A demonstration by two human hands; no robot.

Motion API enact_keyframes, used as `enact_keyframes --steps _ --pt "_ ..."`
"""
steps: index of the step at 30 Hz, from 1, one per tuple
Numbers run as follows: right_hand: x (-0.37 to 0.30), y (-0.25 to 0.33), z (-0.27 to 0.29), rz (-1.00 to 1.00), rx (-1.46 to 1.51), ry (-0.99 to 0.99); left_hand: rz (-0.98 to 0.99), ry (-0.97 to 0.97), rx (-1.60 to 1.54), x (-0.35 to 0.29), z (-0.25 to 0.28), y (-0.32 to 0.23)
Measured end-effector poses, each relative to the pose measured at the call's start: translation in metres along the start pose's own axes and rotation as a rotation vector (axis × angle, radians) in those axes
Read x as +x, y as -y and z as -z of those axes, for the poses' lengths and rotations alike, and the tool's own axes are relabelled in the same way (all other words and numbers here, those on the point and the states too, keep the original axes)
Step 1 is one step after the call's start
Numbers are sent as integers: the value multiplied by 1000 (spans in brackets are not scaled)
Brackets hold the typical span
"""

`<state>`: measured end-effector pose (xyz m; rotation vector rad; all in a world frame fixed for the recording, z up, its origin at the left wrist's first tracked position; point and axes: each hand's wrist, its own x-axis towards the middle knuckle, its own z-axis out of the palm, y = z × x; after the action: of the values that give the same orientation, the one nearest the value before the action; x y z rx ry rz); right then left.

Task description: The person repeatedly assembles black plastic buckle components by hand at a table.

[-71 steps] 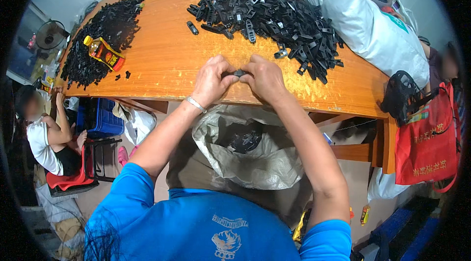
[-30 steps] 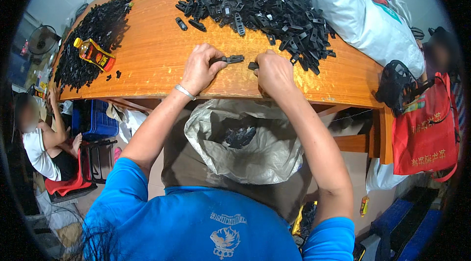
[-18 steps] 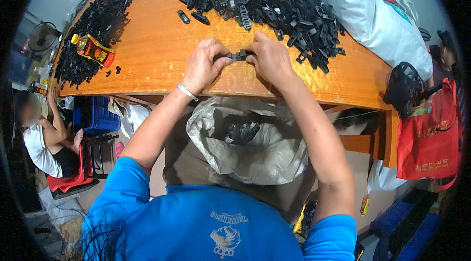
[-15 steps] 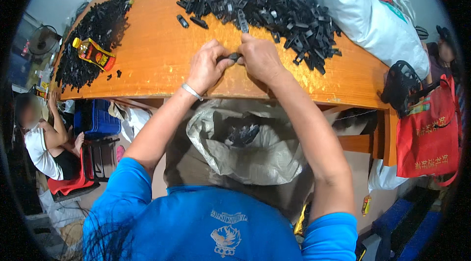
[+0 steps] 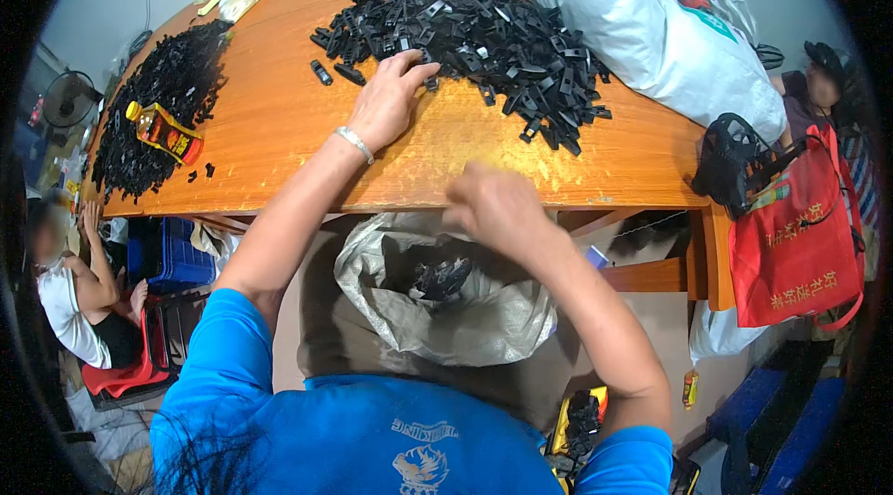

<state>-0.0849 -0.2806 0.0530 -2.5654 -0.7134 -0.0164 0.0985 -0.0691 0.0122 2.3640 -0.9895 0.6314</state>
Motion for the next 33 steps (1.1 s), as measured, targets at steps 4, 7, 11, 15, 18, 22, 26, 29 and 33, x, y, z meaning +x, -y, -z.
enact_keyframes --steps 4,7,11,15,18,22,26,29,33 --pt "63 -54 16 -218 -127 -369 -48 29 189 17 -23 13" --pt "109 -81 13 -162 -197 -510 -63 43 197 11 -23 15" --pt "139 -92 -1 -238 -303 -479 -78 92 91 -5 -6 -2" --pt "139 -101 -26 -35 -314 -549 -64 90 88 -27 10 -12" --pt "127 -95 -33 -56 -338 -470 -45 113 59 -41 23 -16" --pt "109 -87 -16 -66 -297 -382 -11 5 70 -48 29 -20" --pt "102 -82 -4 -79 -222 -421 118 -132 -225 -54 25 -27" --pt "97 -75 2 -122 -171 -423 356 -119 -506 -62 28 -40" --pt "80 -40 3 -102 -85 -357 497 -104 -939 -74 17 -38"
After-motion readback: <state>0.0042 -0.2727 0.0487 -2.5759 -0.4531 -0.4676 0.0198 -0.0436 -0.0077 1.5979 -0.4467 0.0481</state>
